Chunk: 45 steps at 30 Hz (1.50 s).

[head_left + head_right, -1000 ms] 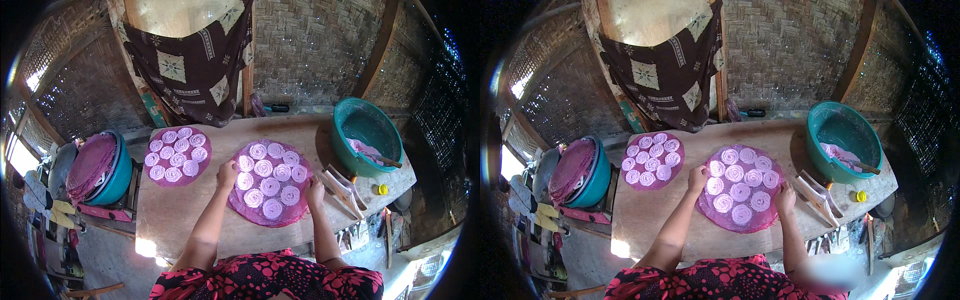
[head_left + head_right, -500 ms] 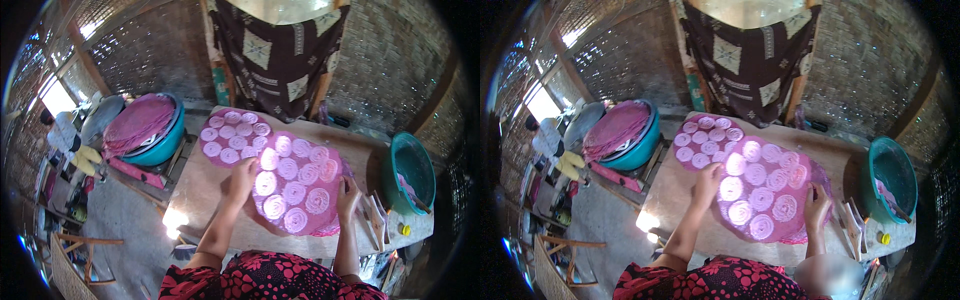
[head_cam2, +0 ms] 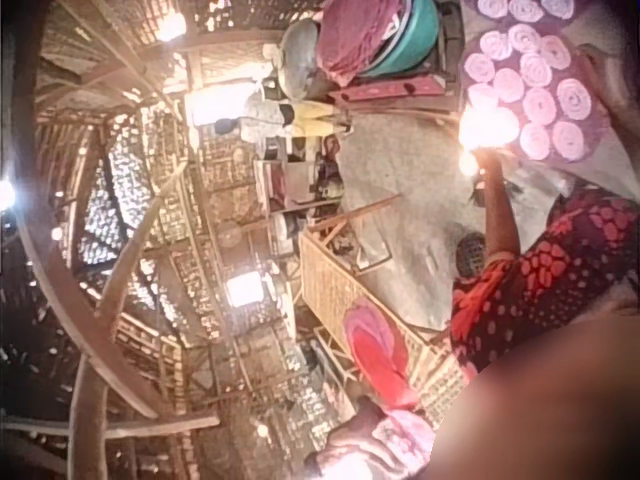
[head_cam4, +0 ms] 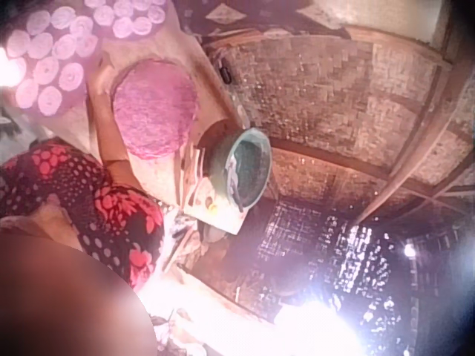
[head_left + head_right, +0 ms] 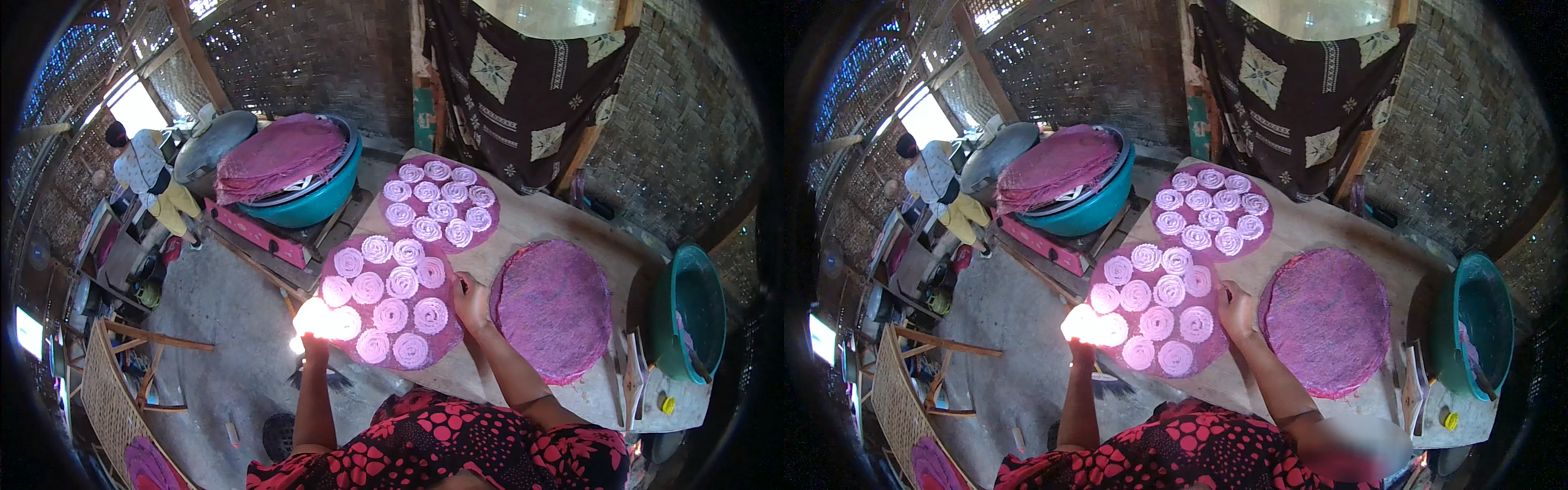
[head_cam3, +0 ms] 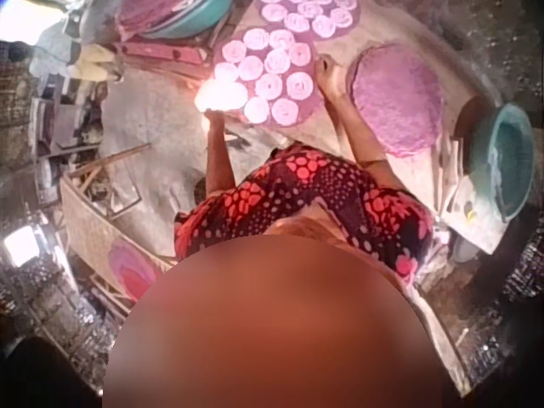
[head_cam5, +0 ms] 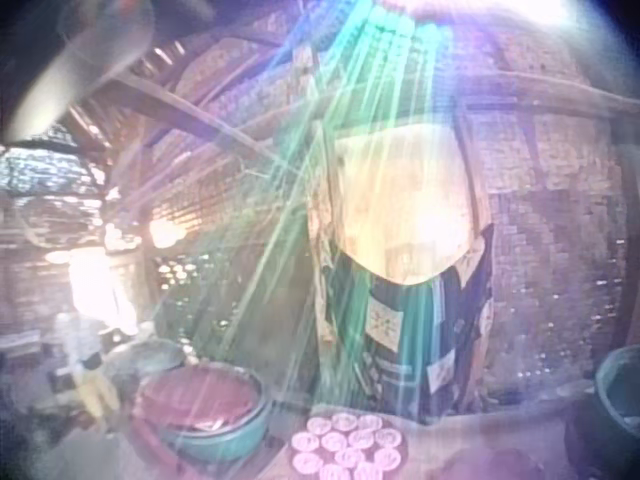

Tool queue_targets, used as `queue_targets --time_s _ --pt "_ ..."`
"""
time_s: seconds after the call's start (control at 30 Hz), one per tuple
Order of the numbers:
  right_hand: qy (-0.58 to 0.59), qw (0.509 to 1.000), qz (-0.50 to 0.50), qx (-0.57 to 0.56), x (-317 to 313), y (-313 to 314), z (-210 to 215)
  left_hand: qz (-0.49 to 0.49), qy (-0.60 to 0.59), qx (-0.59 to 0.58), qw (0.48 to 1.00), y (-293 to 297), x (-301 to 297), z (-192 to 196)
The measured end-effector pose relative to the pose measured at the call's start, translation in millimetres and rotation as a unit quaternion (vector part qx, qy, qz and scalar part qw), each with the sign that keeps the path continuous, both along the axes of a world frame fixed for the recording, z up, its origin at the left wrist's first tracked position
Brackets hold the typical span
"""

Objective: The person repeatedly scoops pink dough from a green basin, places it into a white mold, and presses it with a wooden stick to form small rolled shapes. The finished rolls are arranged on a purple mat on the table. The person continues this cycle throughout the clip.

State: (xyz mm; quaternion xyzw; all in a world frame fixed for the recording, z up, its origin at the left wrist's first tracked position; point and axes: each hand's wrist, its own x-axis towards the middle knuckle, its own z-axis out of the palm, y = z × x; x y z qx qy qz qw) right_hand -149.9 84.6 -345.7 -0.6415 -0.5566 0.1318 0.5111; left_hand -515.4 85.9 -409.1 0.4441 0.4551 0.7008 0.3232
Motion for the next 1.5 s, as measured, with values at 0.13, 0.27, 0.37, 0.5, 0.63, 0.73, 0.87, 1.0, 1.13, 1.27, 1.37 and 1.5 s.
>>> queue_targets --time_s 0.13,0.27,0.37,0.5,0.63,0.73,0.87,1.0,1.13,1.27,1.37,1.5 --pt "-0.027 1.0 0.007 0.002 5.4 3.5 -20.7 -0.011 0.188 0.036 0.981 -2.5 -15.3 -34.9" --pt "-0.046 0.998 0.004 -0.052 8.6 7.4 -24.1 0.004 0.323 0.07 0.944 1.2 -25.7 -25.5" --pt "-0.094 0.992 0.012 -0.088 8.7 3.8 -10.6 0.026 0.349 0.082 0.933 2.6 -20.5 7.9" --pt "-0.141 0.987 -0.052 -0.059 37.9 -28.8 21.0 0.198 0.445 -0.063 0.871 -3.9 -2.4 90.9" --pt "-0.146 0.978 -0.148 -0.03 117.3 -92.5 43.0 0.066 0.381 -0.108 0.916 -9.7 78.0 134.4" --pt "-0.168 0.942 -0.292 0.006 176.0 -146.7 44.6 -0.266 0.276 -0.068 0.921 -24.4 176.9 113.2" --pt "-0.113 0.917 -0.376 -0.075 216.3 -217.3 32.2 -0.418 0.195 -0.042 0.886 -38.9 301.3 59.6" --pt "-0.091 0.929 -0.342 -0.108 225.2 -272.3 18.9 -0.335 0.299 -0.034 0.893 16.9 369.3 24.6" --pt "-0.105 0.957 -0.249 -0.109 220.8 -291.7 19.0 -0.353 0.268 -0.085 0.892 44.9 388.5 13.0" --pt "-0.288 0.95 -0.015 -0.122 212.8 -283.2 21.9 -0.345 0.315 -0.118 0.876 12.2 381.2 20.5" --pt "-0.339 0.928 0.078 -0.136 213.7 -281.4 21.7 -0.39 0.289 -0.187 0.854 -36.0 371.6 28.5" --pt "-0.306 0.898 0.191 -0.252 225.8 -295.7 22.0 -0.383 0.217 -0.275 0.855 -106.5 352.9 30.0"
